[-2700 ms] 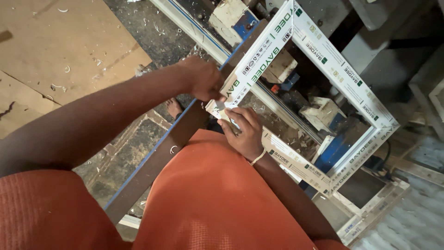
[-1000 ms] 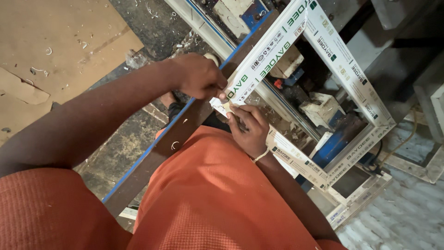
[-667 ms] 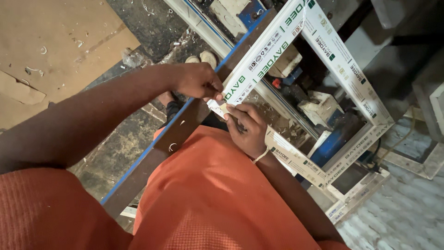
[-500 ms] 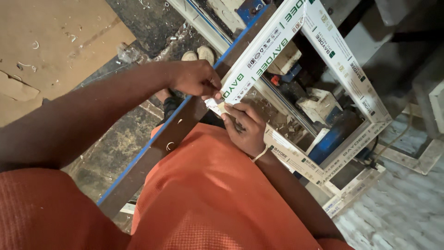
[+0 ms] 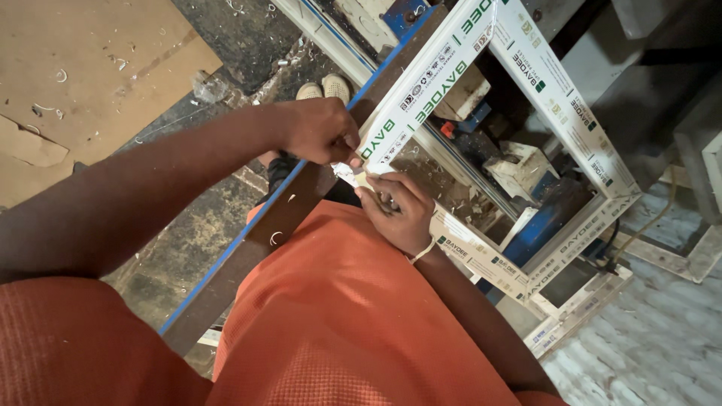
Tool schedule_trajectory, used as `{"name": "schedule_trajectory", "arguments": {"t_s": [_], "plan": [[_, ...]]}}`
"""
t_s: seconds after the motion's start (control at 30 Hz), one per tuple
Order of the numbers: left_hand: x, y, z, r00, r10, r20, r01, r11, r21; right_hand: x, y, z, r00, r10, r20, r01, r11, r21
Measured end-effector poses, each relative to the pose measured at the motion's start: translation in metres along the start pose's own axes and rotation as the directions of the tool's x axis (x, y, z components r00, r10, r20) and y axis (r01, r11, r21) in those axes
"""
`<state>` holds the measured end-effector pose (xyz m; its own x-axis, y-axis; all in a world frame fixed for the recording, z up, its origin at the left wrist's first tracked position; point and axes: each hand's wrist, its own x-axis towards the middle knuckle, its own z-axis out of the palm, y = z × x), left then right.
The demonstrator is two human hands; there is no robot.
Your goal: The person peels the white protective film off a UPVC window frame, working around its edges by hand. They then lift the frame, place it onto the blue machine table, and press buttons on the machine control panel.
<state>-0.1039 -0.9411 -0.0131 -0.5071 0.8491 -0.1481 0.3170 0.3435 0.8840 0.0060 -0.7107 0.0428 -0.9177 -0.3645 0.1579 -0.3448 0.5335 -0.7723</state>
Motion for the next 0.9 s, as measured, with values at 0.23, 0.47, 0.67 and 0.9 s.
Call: {"name": "schedule_trajectory", "arguments": {"t_s": [0.23, 0.47, 0.67, 0.9], "plan": [[-0.003, 0.004, -0.005, 0.993, -0.073, 0.089, 0.093, 0.965, -0.244, 0.003, 0.000, 0.000, 0.999, -0.052, 0.011, 0.052, 0.999, -0.009], [-0.009, 0.001, -0.008, 0.995, -0.063, 0.081, 0.086, 0.946, -0.313, 0.007, 0.000, 0.003, 0.998, -0.061, 0.025, 0.061, 0.998, -0.023], [-0.012, -0.005, -0.008, 0.990, -0.095, 0.101, 0.123, 0.937, -0.328, 0.015, 0.000, 0.005, 0.994, -0.099, 0.050, 0.101, 0.995, -0.026], [-0.039, -0.010, -0.006, 0.997, 0.045, 0.067, -0.017, 0.928, -0.372, 0.025, -0.007, 0.008, 0.959, -0.260, 0.117, 0.273, 0.955, -0.113]]}}
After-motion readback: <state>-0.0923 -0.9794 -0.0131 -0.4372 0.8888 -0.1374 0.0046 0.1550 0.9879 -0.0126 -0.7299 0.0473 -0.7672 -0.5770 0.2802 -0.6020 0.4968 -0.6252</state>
